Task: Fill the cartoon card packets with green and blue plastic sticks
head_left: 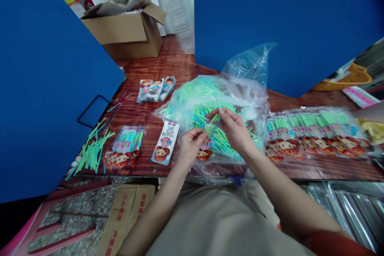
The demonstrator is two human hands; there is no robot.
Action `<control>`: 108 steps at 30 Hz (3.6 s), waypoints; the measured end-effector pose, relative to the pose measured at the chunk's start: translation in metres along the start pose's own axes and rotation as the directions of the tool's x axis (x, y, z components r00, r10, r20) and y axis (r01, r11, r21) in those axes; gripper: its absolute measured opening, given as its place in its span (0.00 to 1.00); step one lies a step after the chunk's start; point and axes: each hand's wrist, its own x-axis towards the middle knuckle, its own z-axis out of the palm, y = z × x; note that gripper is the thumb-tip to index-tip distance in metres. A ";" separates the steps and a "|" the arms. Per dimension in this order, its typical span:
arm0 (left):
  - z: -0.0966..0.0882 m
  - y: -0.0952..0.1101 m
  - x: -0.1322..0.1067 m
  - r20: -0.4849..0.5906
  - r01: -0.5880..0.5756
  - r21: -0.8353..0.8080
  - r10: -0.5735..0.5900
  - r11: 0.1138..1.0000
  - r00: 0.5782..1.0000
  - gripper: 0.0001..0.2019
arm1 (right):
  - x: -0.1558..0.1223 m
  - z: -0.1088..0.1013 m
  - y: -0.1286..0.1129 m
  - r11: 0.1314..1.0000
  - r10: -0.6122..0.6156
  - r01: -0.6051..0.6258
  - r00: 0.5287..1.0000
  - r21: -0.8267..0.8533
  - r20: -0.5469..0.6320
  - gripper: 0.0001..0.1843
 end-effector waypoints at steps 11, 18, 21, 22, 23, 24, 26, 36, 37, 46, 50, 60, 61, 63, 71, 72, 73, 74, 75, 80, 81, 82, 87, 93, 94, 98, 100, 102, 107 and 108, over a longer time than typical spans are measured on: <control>-0.020 0.007 -0.004 -0.102 0.004 -0.075 -0.012 0.997 0.995 0.16 | -0.006 -0.047 0.023 0.783 -0.032 0.022 0.999 -0.622 -0.004 0.18; -0.026 0.010 -0.003 -0.133 -0.014 -0.087 0.002 0.996 0.991 0.16 | -0.015 -0.026 0.042 -0.029 0.192 0.121 0.975 -0.992 0.113 0.17; -0.024 0.011 -0.004 -0.131 -0.012 -0.080 0.001 0.997 0.991 0.16 | -0.004 -0.016 0.043 -0.011 0.222 0.094 0.971 -0.995 0.090 0.15; -0.024 0.011 -0.004 -0.131 -0.008 -0.078 -0.002 0.997 0.991 0.16 | -0.001 -0.015 0.044 0.006 0.227 0.092 0.970 -0.996 0.091 0.14; -0.024 0.012 -0.005 -0.132 -0.005 -0.077 -0.005 0.997 0.991 0.16 | 0.001 -0.015 0.045 0.023 0.230 0.090 0.969 -0.996 0.093 0.14; -0.024 0.012 -0.006 -0.134 -0.002 -0.077 -0.008 0.997 0.991 0.16 | 0.003 -0.017 0.045 0.040 0.231 0.084 0.969 -0.996 0.091 0.14; -0.024 0.013 -0.007 -0.138 -0.001 -0.073 -0.009 0.997 0.990 0.15 | 0.005 -0.023 0.046 0.087 0.229 0.069 0.970 -0.994 0.088 0.12; -0.017 0.010 -0.008 -0.074 0.021 -0.002 -0.021 1.000 0.997 0.15 | 0.003 -0.052 0.005 0.935 -0.170 0.092 0.964 -0.342 -0.206 0.16; -0.015 0.011 -0.009 -0.062 0.036 0.004 -0.036 0.999 0.997 0.15 | 0.002 -0.047 -0.003 0.964 -0.204 0.147 0.944 -0.220 -0.262 0.15; -0.004 0.010 -0.018 0.011 0.052 0.055 -0.053 0.997 0.999 0.14 | -0.006 -0.002 -0.030 0.925 -0.367 0.330 0.902 -0.186 -0.228 0.15; -0.003 0.012 -0.021 0.026 0.045 0.059 -0.046 0.997 0.999 0.13 | -0.010 -0.001 -0.022 0.896 -0.400 0.350 0.903 -0.273 -0.154 0.23; 0.002 0.017 -0.023 0.057 0.060 0.040 -0.063 0.997 0.996 0.15 | -0.015 0.002 -0.017 0.842 -0.435 0.369 0.896 -0.392 -0.092 0.29; 0.003 0.017 -0.023 0.050 0.060 0.032 -0.061 0.998 0.997 0.16 | -0.015 0.002 -0.017 0.839 -0.426 0.356 0.900 -0.412 -0.091 0.24; 0.005 0.018 -0.023 0.034 0.054 0.012 -0.054 0.998 0.998 0.16 | -0.015 0.001 -0.018 0.836 -0.402 0.334 0.913 -0.435 -0.072 0.14; 0.006 0.022 -0.022 0.015 0.043 -0.059 -0.043 0.997 0.999 0.15 | -0.015 -0.012 -0.023 0.883 -0.239 0.242 0.969 -0.402 0.057 0.21; 0.005 0.022 -0.022 0.020 0.045 -0.060 -0.044 0.997 0.999 0.15 | -0.015 -0.013 -0.024 0.875 -0.236 0.239 0.970 -0.422 0.059 0.21; 0.005 0.022 -0.022 0.030 0.046 -0.059 -0.044 0.997 0.999 0.15 | -0.016 -0.015 -0.025 0.854 -0.222 0.242 0.970 -0.460 0.099 0.20; 0.005 0.021 -0.022 0.040 0.046 -0.057 -0.044 0.997 0.998 0.15 | -0.017 -0.016 -0.027 0.828 -0.192 0.248 0.968 -0.503 0.160 0.20; 0.005 0.021 -0.022 0.050 0.047 -0.053 -0.044 0.997 0.998 0.15 | -0.018 -0.016 -0.028 0.804 -0.155 0.254 0.962 -0.538 0.223 0.19; 0.007 0.021 -0.022 0.049 0.038 -0.037 -0.037 0.999 0.998 0.14 | -0.022 -0.019 -0.035 0.805 -0.184 0.266 0.962 -0.531 0.204 0.18; 0.007 0.022 -0.023 0.044 0.035 -0.035 -0.034 0.999 0.998 0.14 | -0.023 -0.020 -0.037 0.797 -0.194 0.274 0.960 -0.537 0.202 0.18; 0.008 0.022 -0.023 0.040 0.034 -0.031 -0.033 0.999 0.999 0.14 | -0.023 -0.021 -0.038 0.785 -0.189 0.280 0.958 -0.553 0.217 0.19; 0.009 0.024 -0.025 0.045 0.033 0.009 -0.033 0.999 0.998 0.14 | -0.020 -0.027 -0.043 0.664 -0.192 0.329 0.943 -0.671 0.272 0.22; 0.009 0.024 -0.026 0.057 -0.010 0.073 0.006 0.997 0.998 0.14 | -0.018 -0.028 -0.042 0.560 -0.093 0.361 0.922 -0.746 0.376 0.26; 0.009 0.024 -0.026 0.059 -0.006 0.069 0.002 0.998 0.998 0.14 | -0.018 -0.028 -0.042 0.585 -0.101 0.346 0.929 -0.734 0.357 0.26; 0.009 0.024 -0.026 0.067 0.025 0.045 -0.028 0.999 0.997 0.14 | -0.019 -0.024 -0.043 0.723 -0.139 0.309 0.941 -0.618 0.307 0.23; 0.009 0.024 -0.026 0.071 0.029 0.035 -0.031 0.999 0.997 0.14 | -0.019 -0.023 -0.041 0.757 -0.101 0.293 0.936 -0.584 0.338 0.23; 0.009 0.024 -0.026 0.075 0.037 0.028 -0.039 0.999 0.996 0.14 | -0.019 -0.022 -0.038 0.780 -0.077 0.270 0.937 -0.565 0.342 0.21; 0.008 0.024 -0.025 0.082 0.038 0.021 -0.040 0.999 0.996 0.15 | -0.019 -0.023 -0.034 0.848 -0.113 0.232 0.957 -0.476 0.266 0.18; 0.008 0.024 -0.025 0.088 0.035 0.022 -0.037 0.999 0.995 0.15 | -0.019 -0.023 -0.035 0.837 -0.096 0.238 0.950 -0.492 0.296 0.19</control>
